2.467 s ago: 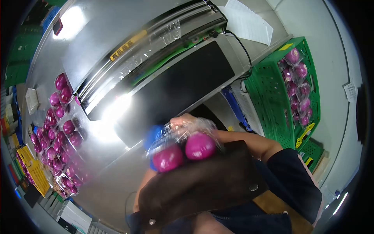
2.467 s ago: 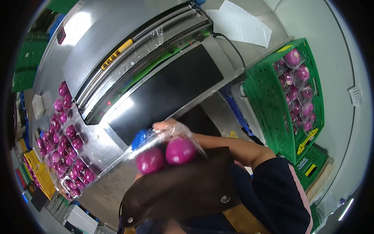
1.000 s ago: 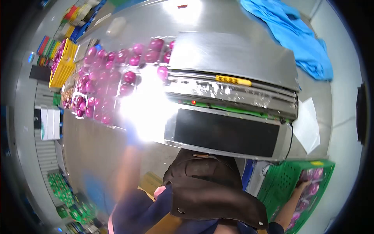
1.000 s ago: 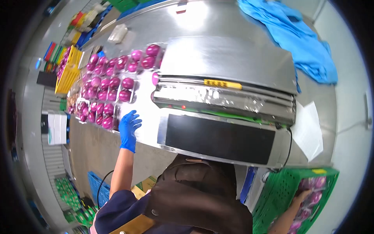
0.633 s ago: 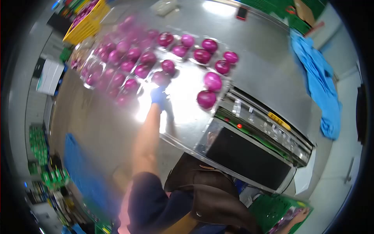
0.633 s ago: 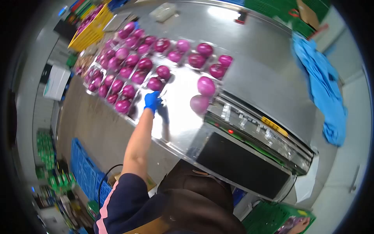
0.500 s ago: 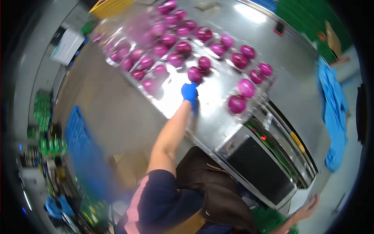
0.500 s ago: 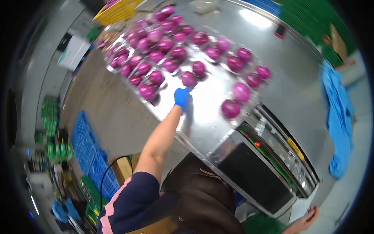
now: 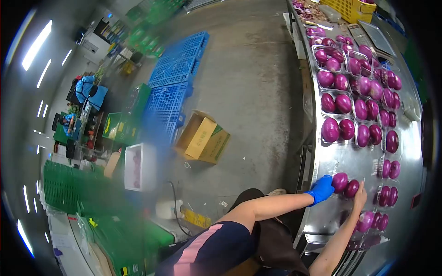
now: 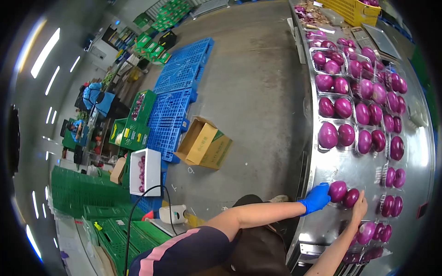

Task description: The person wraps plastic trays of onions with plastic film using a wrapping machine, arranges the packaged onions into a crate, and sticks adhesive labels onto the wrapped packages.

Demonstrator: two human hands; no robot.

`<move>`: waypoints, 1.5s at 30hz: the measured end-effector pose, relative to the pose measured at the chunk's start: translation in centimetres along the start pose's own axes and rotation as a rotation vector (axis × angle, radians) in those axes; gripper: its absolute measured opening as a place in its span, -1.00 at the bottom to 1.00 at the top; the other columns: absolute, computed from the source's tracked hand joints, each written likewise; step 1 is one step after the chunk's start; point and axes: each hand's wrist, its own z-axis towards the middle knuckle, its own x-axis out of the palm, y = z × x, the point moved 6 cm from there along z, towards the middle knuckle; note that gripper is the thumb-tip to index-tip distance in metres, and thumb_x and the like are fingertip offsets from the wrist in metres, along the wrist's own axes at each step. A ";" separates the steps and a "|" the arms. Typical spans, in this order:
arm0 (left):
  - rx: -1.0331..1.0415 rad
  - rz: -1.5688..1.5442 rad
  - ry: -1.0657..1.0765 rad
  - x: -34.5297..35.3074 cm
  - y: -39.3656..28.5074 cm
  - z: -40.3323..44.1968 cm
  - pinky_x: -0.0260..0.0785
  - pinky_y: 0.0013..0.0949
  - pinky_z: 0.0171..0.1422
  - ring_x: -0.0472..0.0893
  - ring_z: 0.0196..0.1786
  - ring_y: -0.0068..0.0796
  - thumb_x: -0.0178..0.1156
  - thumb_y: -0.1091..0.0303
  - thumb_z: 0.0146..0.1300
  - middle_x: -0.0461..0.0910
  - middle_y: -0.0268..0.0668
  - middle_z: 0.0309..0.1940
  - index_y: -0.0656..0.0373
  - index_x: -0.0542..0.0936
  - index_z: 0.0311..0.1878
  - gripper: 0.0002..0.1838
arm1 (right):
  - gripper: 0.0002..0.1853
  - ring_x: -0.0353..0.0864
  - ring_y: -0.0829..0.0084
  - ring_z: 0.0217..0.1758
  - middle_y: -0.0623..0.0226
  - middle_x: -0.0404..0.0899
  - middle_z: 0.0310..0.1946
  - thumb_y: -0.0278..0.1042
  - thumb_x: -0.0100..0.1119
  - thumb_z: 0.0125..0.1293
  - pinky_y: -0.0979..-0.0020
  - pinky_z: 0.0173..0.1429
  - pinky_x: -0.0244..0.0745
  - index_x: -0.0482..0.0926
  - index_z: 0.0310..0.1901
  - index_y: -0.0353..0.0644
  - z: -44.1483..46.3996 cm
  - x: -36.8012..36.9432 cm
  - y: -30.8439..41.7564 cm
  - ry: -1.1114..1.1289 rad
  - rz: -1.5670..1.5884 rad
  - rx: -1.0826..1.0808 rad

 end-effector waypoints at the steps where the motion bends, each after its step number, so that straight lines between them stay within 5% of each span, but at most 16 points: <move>1: 0.040 -0.005 -0.035 -0.6 -0.5 -0.3 0.39 0.00 -0.10 0.53 -0.16 0.16 0.17 0.42 -0.03 0.49 0.12 -0.25 0.34 0.45 -0.23 -0.73 | -0.22 0.57 0.01 -0.16 -0.13 0.58 -0.35 0.30 -0.19 0.35 0.17 0.04 0.37 0.58 -0.21 -0.49 -1.2 -0.5 1.0 -0.006 0.030 -0.003; 3: 0.126 -0.011 -0.098 -1.7 -1.7 -1.0 0.38 0.00 -0.13 0.52 -0.18 0.17 0.16 0.44 -0.05 0.47 0.11 -0.28 0.34 0.44 -0.26 -0.74 | -0.30 0.55 0.26 -0.23 0.00 0.57 -0.40 0.23 -0.06 0.34 0.31 0.00 0.40 0.56 -0.21 -0.51 -4.3 -2.7 3.8 -0.001 0.112 0.014; 8: 0.278 -0.064 0.019 -3.8 -9.4 -2.6 0.39 -0.06 -0.13 0.52 -0.22 0.11 0.17 0.45 -0.08 0.48 0.07 -0.24 0.35 0.48 -0.14 -0.64 | -0.47 0.54 0.34 -0.02 0.07 0.57 -0.12 -0.05 0.14 0.33 0.37 0.14 0.38 0.47 0.02 -0.46 -12.9 -11.8 8.5 -0.197 0.367 -0.067; 10: 0.316 -0.165 0.143 -3.8 -14.5 -4.3 0.44 -0.27 -0.17 0.55 -0.32 -0.36 0.18 0.44 -0.02 0.53 -0.09 -0.32 0.23 0.40 0.24 -0.37 | -0.49 0.50 0.30 0.11 0.03 0.52 0.03 -0.17 0.16 0.34 0.36 0.23 0.35 0.38 0.15 -0.43 -16.1 -16.3 7.5 -0.297 0.456 -0.019; 14: 0.373 -0.203 0.577 3.8 -20.9 -6.4 0.45 -0.49 -0.41 0.52 -0.50 -0.61 0.09 0.43 0.26 0.53 -0.38 -0.45 0.19 0.42 0.22 -0.57 | -0.45 0.47 0.22 0.17 -0.04 0.47 0.09 -0.21 0.23 0.28 0.29 0.23 0.37 0.35 0.16 -0.42 -22.7 -22.5 0.7 -0.587 0.666 0.120; 16: 0.299 -0.285 0.768 9.0 -23.6 -7.8 0.46 -0.37 -0.20 0.56 -0.35 -0.50 0.19 0.38 0.14 0.57 -0.24 -0.41 0.29 0.52 0.06 -0.61 | -0.42 0.53 0.19 0.11 -0.09 0.51 0.05 -0.14 0.27 0.24 0.29 0.19 0.41 0.38 0.13 -0.45 -26.7 -25.5 -2.8 -0.692 0.638 0.248; 24: 0.349 0.015 1.217 29.6 -27.8 -21.2 0.43 -0.44 -0.55 0.60 -0.58 -0.40 0.09 0.50 0.16 0.56 -0.18 -0.53 0.44 0.52 -0.08 -0.72 | -0.29 0.66 0.14 -0.14 -0.10 0.64 -0.24 0.21 0.28 0.09 0.30 -0.02 0.50 0.56 -0.14 -0.48 -40.8 -31.3 -20.9 -0.950 0.439 0.566; 29: 0.520 0.109 1.247 30.3 -25.6 -21.2 0.40 -0.45 -0.57 0.58 -0.61 -0.42 0.14 0.38 0.19 0.57 -0.18 -0.52 0.39 0.53 -0.11 -0.72 | -0.34 0.68 0.17 -0.21 -0.03 0.66 -0.24 0.17 0.27 0.12 0.32 -0.11 0.52 0.57 -0.12 -0.44 -41.4 -29.7 -23.3 -0.910 0.438 0.564; 32: 0.394 0.372 1.265 26.4 -25.7 -20.9 0.34 -0.52 -0.55 0.56 -0.60 -0.54 0.19 0.26 0.24 0.62 -0.28 -0.40 0.30 0.59 -0.15 -0.73 | -0.40 0.68 0.27 -0.20 -0.02 0.66 -0.27 0.04 0.25 0.21 0.38 -0.15 0.52 0.52 -0.05 -0.47 -43.8 -29.5 -23.1 -0.672 0.732 0.404; 33: 0.526 0.177 1.362 25.0 -25.3 -20.3 0.40 -0.54 -0.42 0.61 -0.46 -0.56 0.20 0.32 0.24 0.64 -0.25 -0.22 0.29 0.56 -0.02 -0.70 | -0.55 0.68 0.30 -0.20 0.11 0.64 -0.11 -0.12 0.25 0.22 0.41 -0.17 0.54 0.51 0.02 -0.31 -45.4 -29.5 -23.8 -0.645 0.697 0.385; 34: 0.946 0.132 1.287 23.4 -25.3 -18.9 0.46 -0.46 -0.18 0.62 -0.16 -0.43 0.28 0.43 0.09 0.55 -0.25 0.08 0.12 0.52 0.13 -0.54 | -0.59 0.68 0.30 -0.21 0.18 0.60 -0.04 -0.16 0.25 0.21 0.39 -0.17 0.54 0.53 0.02 -0.22 -47.6 -30.4 -23.5 -0.616 0.373 0.310; 36: 1.940 0.943 0.778 20.9 -26.8 -21.1 0.41 -0.28 0.07 0.51 0.10 -0.25 0.33 0.49 -0.09 0.41 -0.30 0.25 -0.10 0.49 0.19 -0.34 | -0.64 0.67 0.30 -0.22 0.33 0.54 0.09 -0.24 0.25 0.17 0.36 -0.18 0.56 0.55 0.02 -0.05 -51.1 -31.4 -22.3 -0.530 -0.267 0.148; 37: 1.819 0.845 0.982 20.9 -26.5 -20.1 0.34 -0.14 0.17 0.46 0.14 -0.16 0.32 0.45 -0.16 0.39 -0.33 0.26 -0.26 0.49 0.20 -0.28 | -0.66 0.66 0.30 -0.22 0.39 0.50 0.14 -0.27 0.25 0.15 0.35 -0.18 0.56 0.56 0.00 0.00 -51.1 -30.8 -22.5 -0.463 -0.315 0.090; 41: 2.194 0.679 0.854 21.5 -26.2 -23.6 0.33 -0.17 0.12 0.49 -0.01 -0.26 0.29 0.38 -0.07 0.53 -0.42 0.10 -0.19 0.60 0.04 -0.50 | -0.67 0.65 0.31 -0.21 0.47 0.44 0.21 -0.39 0.23 0.13 0.36 -0.17 0.56 0.59 -0.03 0.10 -49.7 -26.9 -23.1 -0.413 -0.237 -0.143; 44: 1.419 0.658 1.167 18.4 -22.9 -18.8 0.39 -0.30 -0.05 0.53 -0.14 -0.31 0.19 0.51 0.05 0.61 -0.33 -0.08 0.07 0.65 -0.11 -0.70 | -0.74 0.66 0.38 -0.30 0.35 0.62 -0.03 -0.37 0.19 0.23 0.43 -0.24 0.55 0.62 -0.03 -0.04 -52.0 -25.8 -23.6 -0.526 0.156 -0.133; 45: 1.283 0.602 1.165 16.4 -22.7 -18.4 0.42 -0.34 -0.12 0.55 -0.20 -0.34 0.16 0.56 0.08 0.63 -0.25 -0.13 0.16 0.65 -0.14 -0.74 | -0.78 0.66 0.46 -0.45 0.31 0.67 -0.15 -0.40 0.16 0.26 0.47 -0.32 0.54 0.64 -0.07 -0.11 -54.3 -26.9 -21.9 -0.320 0.597 0.254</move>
